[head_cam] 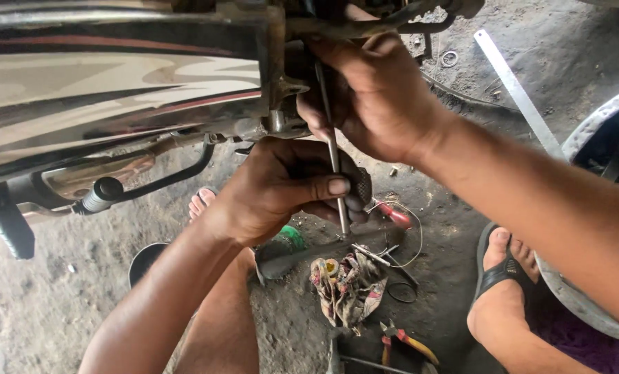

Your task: Dismantling and repairing a motorcycle engine component in a workshop environment.

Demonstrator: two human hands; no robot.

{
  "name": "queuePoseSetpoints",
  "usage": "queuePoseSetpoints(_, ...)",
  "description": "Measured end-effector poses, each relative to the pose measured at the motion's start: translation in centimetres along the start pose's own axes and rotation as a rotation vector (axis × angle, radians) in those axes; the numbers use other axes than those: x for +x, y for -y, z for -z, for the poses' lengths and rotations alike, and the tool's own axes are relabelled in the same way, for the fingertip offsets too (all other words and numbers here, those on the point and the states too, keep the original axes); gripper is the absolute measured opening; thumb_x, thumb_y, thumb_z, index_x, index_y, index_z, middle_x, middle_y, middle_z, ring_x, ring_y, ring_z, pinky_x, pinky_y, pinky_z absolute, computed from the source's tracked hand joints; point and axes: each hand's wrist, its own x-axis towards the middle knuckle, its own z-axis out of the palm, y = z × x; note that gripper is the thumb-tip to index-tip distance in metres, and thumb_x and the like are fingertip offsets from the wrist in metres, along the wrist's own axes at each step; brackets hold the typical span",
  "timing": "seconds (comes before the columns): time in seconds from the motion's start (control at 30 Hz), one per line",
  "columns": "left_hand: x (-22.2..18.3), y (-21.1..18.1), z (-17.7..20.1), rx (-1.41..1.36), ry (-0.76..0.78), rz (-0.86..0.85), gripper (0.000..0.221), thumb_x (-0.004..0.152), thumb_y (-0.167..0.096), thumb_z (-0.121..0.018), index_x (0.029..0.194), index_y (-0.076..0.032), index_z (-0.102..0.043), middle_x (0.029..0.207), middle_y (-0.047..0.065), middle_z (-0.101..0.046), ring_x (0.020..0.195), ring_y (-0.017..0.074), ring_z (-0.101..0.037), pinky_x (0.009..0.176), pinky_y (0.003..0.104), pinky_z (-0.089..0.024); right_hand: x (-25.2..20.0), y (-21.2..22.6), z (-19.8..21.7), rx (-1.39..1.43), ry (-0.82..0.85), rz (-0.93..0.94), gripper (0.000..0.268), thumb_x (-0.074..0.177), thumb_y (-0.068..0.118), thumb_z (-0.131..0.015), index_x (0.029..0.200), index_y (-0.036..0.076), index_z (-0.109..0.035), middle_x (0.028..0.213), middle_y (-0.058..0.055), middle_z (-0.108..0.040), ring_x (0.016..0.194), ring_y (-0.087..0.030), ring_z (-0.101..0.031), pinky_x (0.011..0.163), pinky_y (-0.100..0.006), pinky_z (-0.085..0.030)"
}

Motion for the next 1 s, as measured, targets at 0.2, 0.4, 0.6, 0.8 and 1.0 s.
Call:
queuePoseSetpoints(0.2, 0.9, -0.1, -2.0, 0.154, -0.192, -0.148, 0.062, 0.074, 0.000, -0.082, 0.133, 0.000, -0.063, 0.109, 0.015, -0.074, 0.074, 0.0172, -0.070, 0.065, 0.030, -0.064, -1.3, 3.1, -0.5, 0.300, -0.274, -0.433, 0.029, 0.087, 0.010, -0.075, 0.113, 0.000, -0.069, 0.093, -0.012, -0.077, 0.067, -0.018, -0.073, 0.059, -0.028, -0.065)
queuePoseSetpoints(0.4, 1.4, 0.9, -2.3, 0.063, -0.072, -0.035, 0.063, 0.090, -0.008, -0.069, 0.147, 0.000, -0.045, 0.111, 0.016, -0.065, 0.089, 0.0264, -0.068, 0.076, 0.040, -0.061, -1.1, 4.2, -0.1, 0.034, -0.371, -0.490, 0.018, 0.085, 0.000, -0.073, 0.103, 0.002, -0.075, 0.098, -0.010, -0.081, 0.075, -0.016, -0.079, 0.066, -0.025, -0.073)
queuePoseSetpoints(0.6, 0.5, 1.2, -1.7, 0.025, -0.021, 0.017, 0.036, 0.092, 0.002, -0.067, 0.126, 0.010, -0.054, 0.097, 0.021, -0.071, 0.081, 0.0326, -0.075, 0.069, 0.040, -0.066, -1.5, 3.9, -0.9, 0.139, -0.371, -0.501, 0.008, 0.089, 0.001, -0.070, 0.096, 0.001, -0.075, 0.093, -0.012, -0.079, 0.075, -0.019, -0.076, 0.075, -0.030, -0.069)
queuePoseSetpoints(0.8, 0.7, 2.5, -3.9, 0.215, -0.372, -0.028, 0.041, 0.077, -0.004, -0.083, 0.111, 0.010, -0.064, 0.086, 0.016, -0.068, 0.067, 0.0298, -0.072, 0.055, 0.044, -0.064, -3.9, -0.4, -0.1, 0.120, -0.428, -0.410, 0.024, 0.078, 0.016, -0.086, 0.088, 0.003, -0.069, 0.081, -0.011, -0.070, 0.073, -0.023, -0.072, 0.067, -0.030, -0.061)
queuePoseSetpoints(1.0, 1.6, 1.2, -8.8, 0.321, -0.465, 0.012, 0.033, 0.087, -0.006, -0.074, 0.112, 0.012, -0.064, 0.091, 0.021, -0.067, 0.075, 0.0326, -0.068, 0.056, 0.037, -0.052, -5.6, -2.4, 1.2, 0.023, -0.473, -0.277, 0.024, 0.071, 0.028, -0.089, 0.078, 0.008, -0.077, 0.074, -0.011, -0.075, 0.079, -0.029, -0.077, 0.068, -0.037, -0.060)
